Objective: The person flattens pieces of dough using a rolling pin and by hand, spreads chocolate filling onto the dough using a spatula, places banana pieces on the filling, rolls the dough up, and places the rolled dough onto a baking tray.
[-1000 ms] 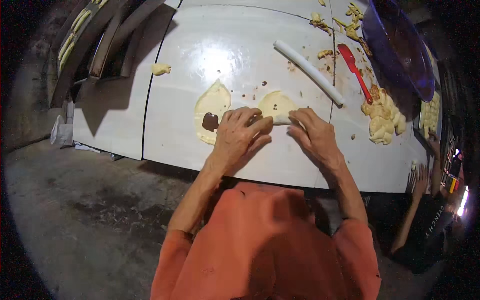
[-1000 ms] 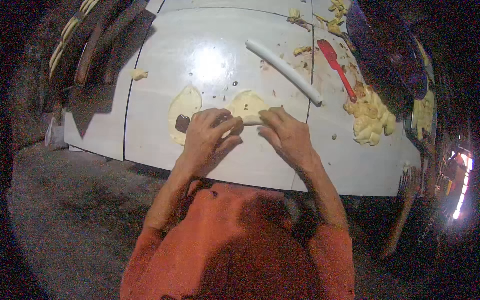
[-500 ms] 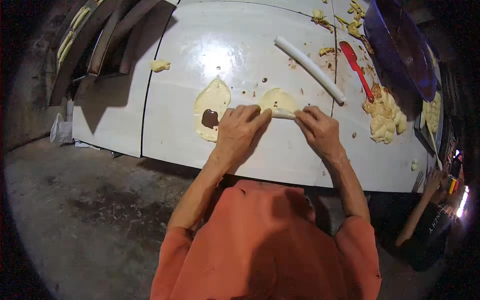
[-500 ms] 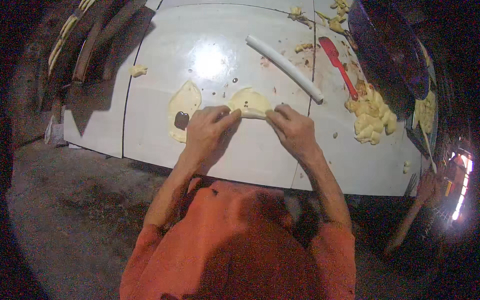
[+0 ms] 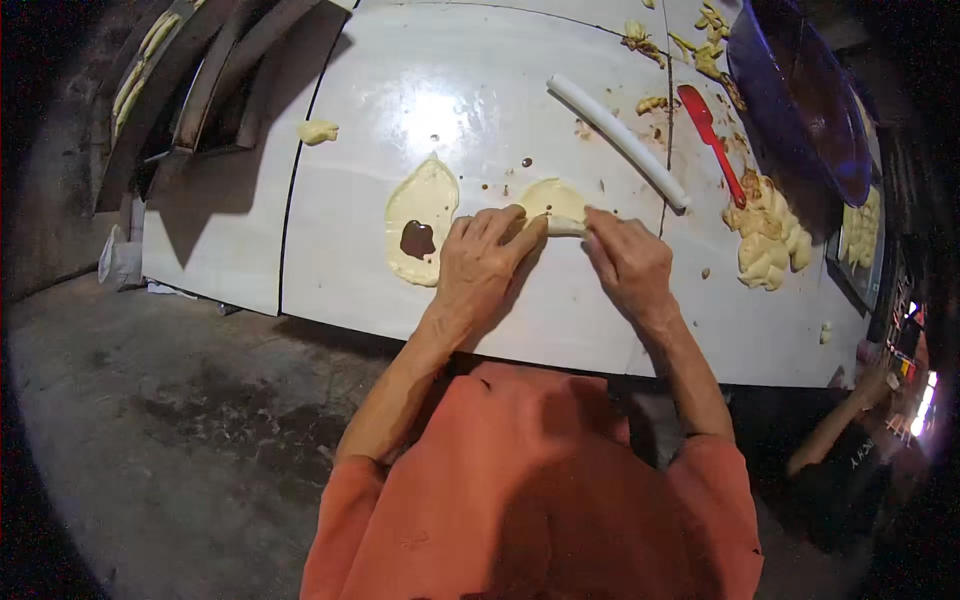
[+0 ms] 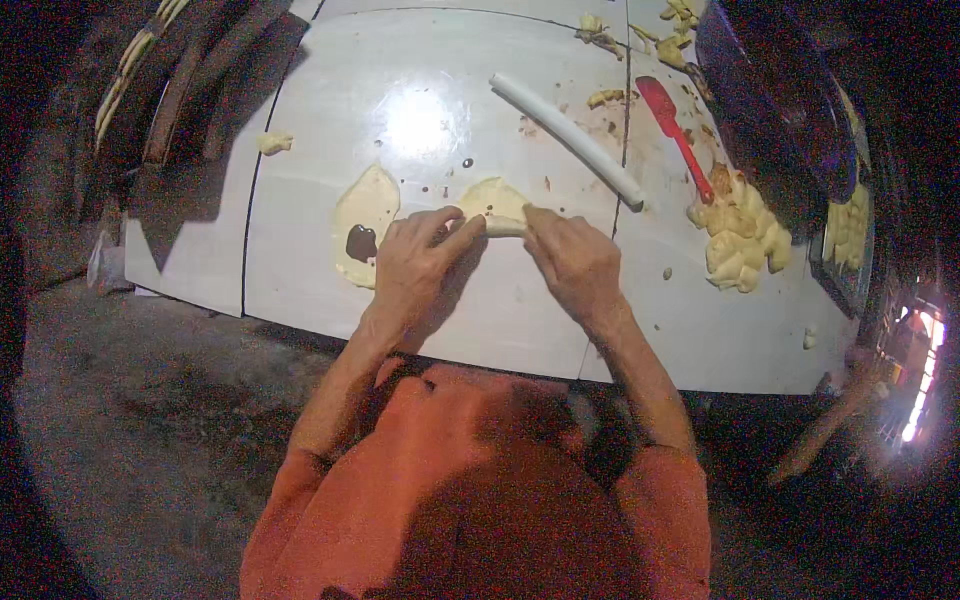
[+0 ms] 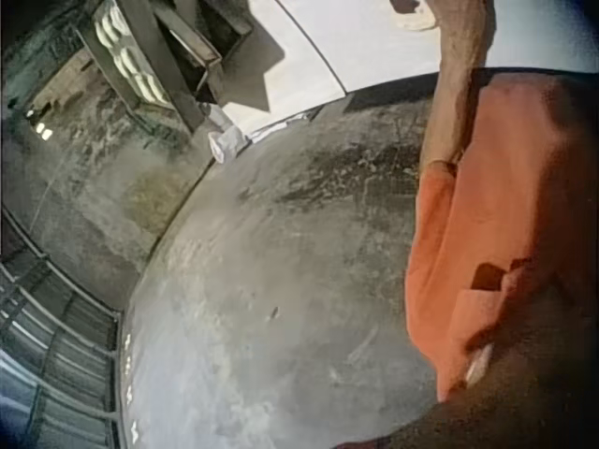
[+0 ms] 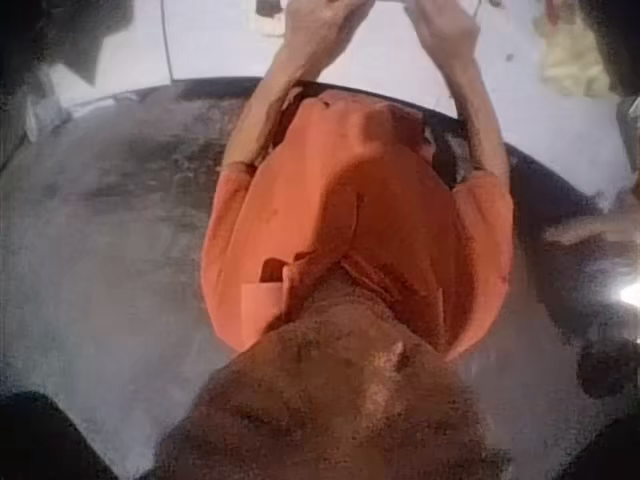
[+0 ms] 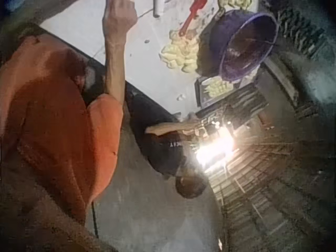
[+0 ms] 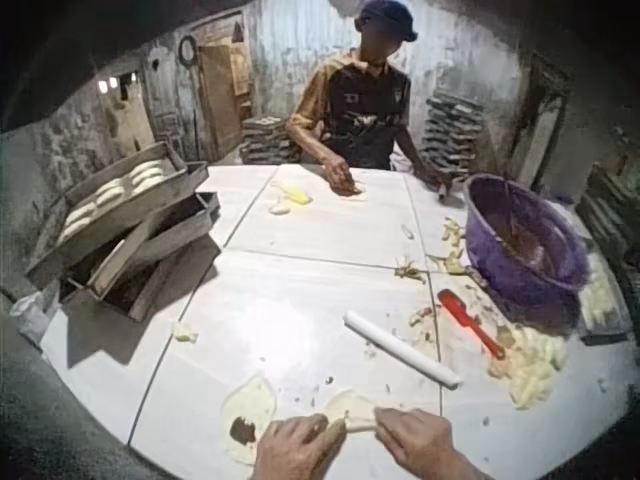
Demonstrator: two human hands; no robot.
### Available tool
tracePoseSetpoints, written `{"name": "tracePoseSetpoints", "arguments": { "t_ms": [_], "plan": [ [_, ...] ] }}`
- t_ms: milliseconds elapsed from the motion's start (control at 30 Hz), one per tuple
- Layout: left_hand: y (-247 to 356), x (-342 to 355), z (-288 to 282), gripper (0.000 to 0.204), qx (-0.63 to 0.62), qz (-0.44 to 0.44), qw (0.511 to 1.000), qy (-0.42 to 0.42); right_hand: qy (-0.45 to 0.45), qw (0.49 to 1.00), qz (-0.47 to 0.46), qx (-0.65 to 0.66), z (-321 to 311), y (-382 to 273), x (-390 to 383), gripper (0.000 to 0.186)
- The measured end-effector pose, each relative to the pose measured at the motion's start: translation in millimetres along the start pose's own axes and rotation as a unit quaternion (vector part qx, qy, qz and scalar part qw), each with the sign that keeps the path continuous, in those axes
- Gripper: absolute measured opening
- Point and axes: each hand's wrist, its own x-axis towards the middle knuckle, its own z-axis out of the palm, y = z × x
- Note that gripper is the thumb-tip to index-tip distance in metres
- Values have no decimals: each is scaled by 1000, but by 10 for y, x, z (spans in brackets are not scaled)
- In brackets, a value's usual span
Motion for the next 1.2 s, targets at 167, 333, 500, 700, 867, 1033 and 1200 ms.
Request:
{"name": "tracePoseSetpoints", "arguments": {
  "t_ms": [167, 333, 500, 700, 867, 1033, 1200],
  "plan": [
    [20, 94, 23, 28, 15, -31, 999, -16, -36, 996, -29, -71, 96, 26, 63, 34],
    [60, 122, -15, 28, -14, 2, 1000, -11, -22, 997, -69, -40, 51, 15, -21, 40],
    [-61, 199, -31, 32, 24, -21, 999, -8, -67, 997, -16, -43, 69, 88, 196, 40],
    [-124, 260, -27, 27, 28, -11, 999, -25, -59, 997, -43, -32, 41, 110, 227, 38],
    [-84, 316, -145, 27, 4, -45, 999, 14, -30, 999, -18, -7, 61, 42, 253, 40],
    [-172, 369, 8, 28, 35, -27, 999, -29, -40, 997, -59, -43, 144, 120, 359, 38],
    [-142, 439, -93, 26, 0, -62, 998, 5, -15, 1000, 9, 3, 76, 67, 370, 39]
  ]
}}
